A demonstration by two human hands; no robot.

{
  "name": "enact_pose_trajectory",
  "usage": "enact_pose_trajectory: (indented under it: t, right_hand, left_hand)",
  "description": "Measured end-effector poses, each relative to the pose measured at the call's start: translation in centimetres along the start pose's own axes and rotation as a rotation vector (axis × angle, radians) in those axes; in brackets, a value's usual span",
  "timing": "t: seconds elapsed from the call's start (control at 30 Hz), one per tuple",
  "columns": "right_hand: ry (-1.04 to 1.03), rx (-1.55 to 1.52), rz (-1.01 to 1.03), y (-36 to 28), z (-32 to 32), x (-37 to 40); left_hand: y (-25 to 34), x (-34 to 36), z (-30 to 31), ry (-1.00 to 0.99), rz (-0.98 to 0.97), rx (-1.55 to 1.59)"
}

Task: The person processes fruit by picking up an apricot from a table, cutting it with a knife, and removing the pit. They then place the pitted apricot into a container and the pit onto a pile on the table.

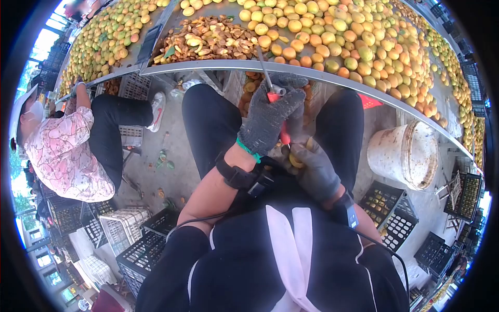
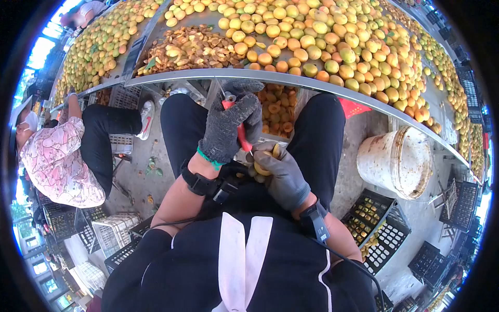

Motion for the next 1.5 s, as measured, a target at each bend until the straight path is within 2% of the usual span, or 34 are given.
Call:
enact_pose_trajectory:
  t: [0.07,0.13,0.17,0.23,0.3,0.4,0.47,0.8,0.87,0.9,0.97,1.0,1.1,1.13,1.17,1.23,1.37,1.43,1.5]
  right_hand:
    - [0.079,0.214,0.16,-1.0,0.6,0.0]
    - [0.098,0.3,0.208,-1.3,0.4,-0.1]
    - [0.116,0.388,0.254,-1.6,0.2,0.0]
    - [0.068,0.294,0.226,-1.6,-0.9,0.1]
    - [0.017,0.201,0.194,-1.4,-1.1,0.1]
    - [0.001,0.326,0.115,-1.4,-0.4,0.4]
    - [0.03,0.528,0.01,-1.8,-0.8,0.8]
    - [-0.008,0.599,0.118,-1.0,-0.8,0.7]
    - [-0.065,0.545,0.17,-1.1,-1.4,0.9]
    - [-0.064,0.545,0.166,-0.9,-1.3,1.0]
    - [-0.082,0.547,0.198,-0.8,-1.1,1.2]
    - [-0.083,0.548,0.193,-0.6,-1.1,1.2]
    - [-0.071,0.55,0.185,-0.1,-0.8,1.2]
    - [-0.051,0.528,0.171,0.1,-0.6,1.1]
    - [-0.03,0.507,0.156,0.3,-0.4,1.1]
    - [-0.021,0.537,0.18,0.2,-0.7,1.1]
    - [-0.03,0.64,0.299,0.0,-1.3,1.3]
    - [-0.058,0.56,0.231,0.2,-1.1,1.3]
    - [-0.09,0.478,0.159,0.3,-1.0,1.4]
  left_hand:
    - [0.1,-0.3,-0.6,-0.034,-0.051,-0.047]
    - [0.4,0.1,-0.5,0.182,0.021,0.122]
    - [0.2,0.0,0.0,0.179,0.024,0.122]
    - [0.0,-0.2,0.5,0.051,0.124,0.34]
    - [0.1,0.0,0.6,0.118,0.135,0.284]
    - [1.0,0.4,0.5,0.081,0.06,0.247]
    - [1.5,0.6,0.2,0.02,-0.008,0.225]
    - [2.2,1.6,-0.4,-0.096,-0.046,0.366]
    - [2.7,2.0,-0.7,-0.048,-0.075,0.18]
    - [2.5,2.1,-0.7,-0.044,-0.074,0.181]
    - [2.5,2.1,-0.9,-0.134,-0.12,0.087]
    - [2.7,2.2,-0.8,-0.128,-0.198,-0.145]
    - [1.6,2.5,-1.4,-0.091,-0.164,0.003]
    - [1.6,2.4,-1.8,-0.125,-0.329,-0.034]
    - [1.5,2.4,-1.4,-0.124,-0.329,-0.033]
    - [0.9,2.1,-0.8,-0.115,-0.001,0.114]
    - [1.2,1.8,-0.4,-0.028,-0.085,-0.095]
    - [1.2,1.8,-0.2,0.002,-0.111,-0.167]
    - [-0.3,1.8,-0.1,-0.023,0.138,0.291]
Point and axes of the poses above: each hand's wrist, its own x-axis away from the middle knuckle, its own z-axis out of the back of the hand, y = z × x, the point moved 5 cm from there along -x, towards the middle knuckle, and after that the axes turned 7 degrees about -x, right-handed, at the moved point
